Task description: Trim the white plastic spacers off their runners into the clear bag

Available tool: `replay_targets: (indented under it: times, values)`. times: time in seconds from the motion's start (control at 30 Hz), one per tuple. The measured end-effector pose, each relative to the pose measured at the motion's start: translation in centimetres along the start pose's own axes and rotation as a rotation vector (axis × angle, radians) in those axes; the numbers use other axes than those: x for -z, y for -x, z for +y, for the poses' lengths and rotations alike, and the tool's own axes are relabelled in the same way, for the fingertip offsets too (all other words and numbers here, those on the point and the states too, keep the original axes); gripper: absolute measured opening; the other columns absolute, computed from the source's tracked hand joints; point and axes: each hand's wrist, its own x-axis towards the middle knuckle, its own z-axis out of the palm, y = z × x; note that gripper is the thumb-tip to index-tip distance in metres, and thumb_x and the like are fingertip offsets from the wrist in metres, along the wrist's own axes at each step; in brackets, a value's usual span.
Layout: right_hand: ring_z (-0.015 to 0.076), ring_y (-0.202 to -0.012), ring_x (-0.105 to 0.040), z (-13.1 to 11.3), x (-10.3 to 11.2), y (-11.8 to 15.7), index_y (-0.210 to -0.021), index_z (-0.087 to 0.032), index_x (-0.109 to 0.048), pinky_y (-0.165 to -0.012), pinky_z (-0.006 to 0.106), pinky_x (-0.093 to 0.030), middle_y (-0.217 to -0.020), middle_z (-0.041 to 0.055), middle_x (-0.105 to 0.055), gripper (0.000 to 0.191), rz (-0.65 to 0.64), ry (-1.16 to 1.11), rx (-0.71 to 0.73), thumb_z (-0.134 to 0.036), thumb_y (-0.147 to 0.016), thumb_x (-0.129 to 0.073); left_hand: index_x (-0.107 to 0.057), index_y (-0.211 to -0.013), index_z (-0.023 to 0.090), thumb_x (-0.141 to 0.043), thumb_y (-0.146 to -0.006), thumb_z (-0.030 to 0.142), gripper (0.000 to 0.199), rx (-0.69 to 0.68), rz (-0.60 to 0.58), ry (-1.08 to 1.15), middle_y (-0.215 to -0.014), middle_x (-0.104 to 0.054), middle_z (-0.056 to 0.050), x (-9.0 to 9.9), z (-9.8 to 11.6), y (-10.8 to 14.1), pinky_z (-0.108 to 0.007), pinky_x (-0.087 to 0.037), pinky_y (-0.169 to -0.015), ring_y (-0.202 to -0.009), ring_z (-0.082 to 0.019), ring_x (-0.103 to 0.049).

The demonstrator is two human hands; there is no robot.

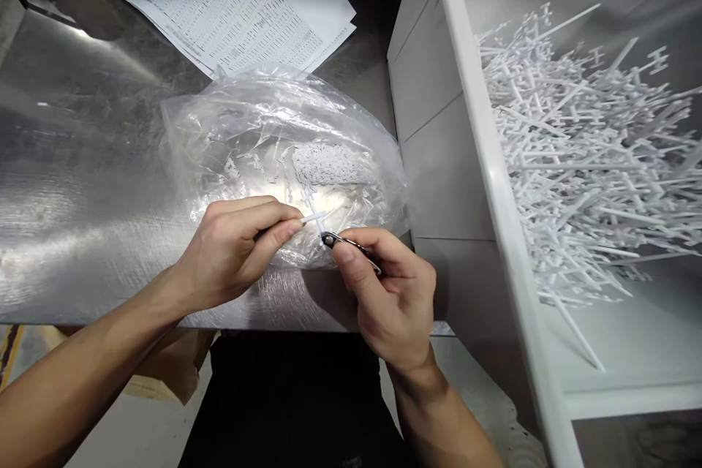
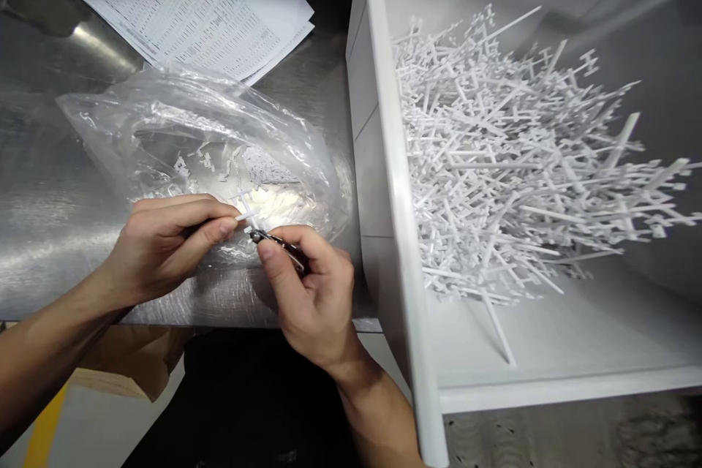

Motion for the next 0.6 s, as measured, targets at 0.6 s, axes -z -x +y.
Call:
replay_targets:
  times: [0.6]
  values:
    - [0.0069, -0.052, -0.046, -0.33, -0.92, -0.32, -0.086, -0.019, -0.075, -0.046, 0.017, -0.040, -0.062, -0.0068, -0.055, 0.003, 0.165, -0.018, -0.035, -0.018, -0.088, -0.077, -0.072, -0.105, 0.018, -0.064, -0.107, 0.013, 0.010, -0.016, -0.005, 0.098, -0.089, -0.075, 0.003, 0.60, -0.04, 0.08, -0.016, -0.052, -0.070, -0.074, -0.006, -0.067]
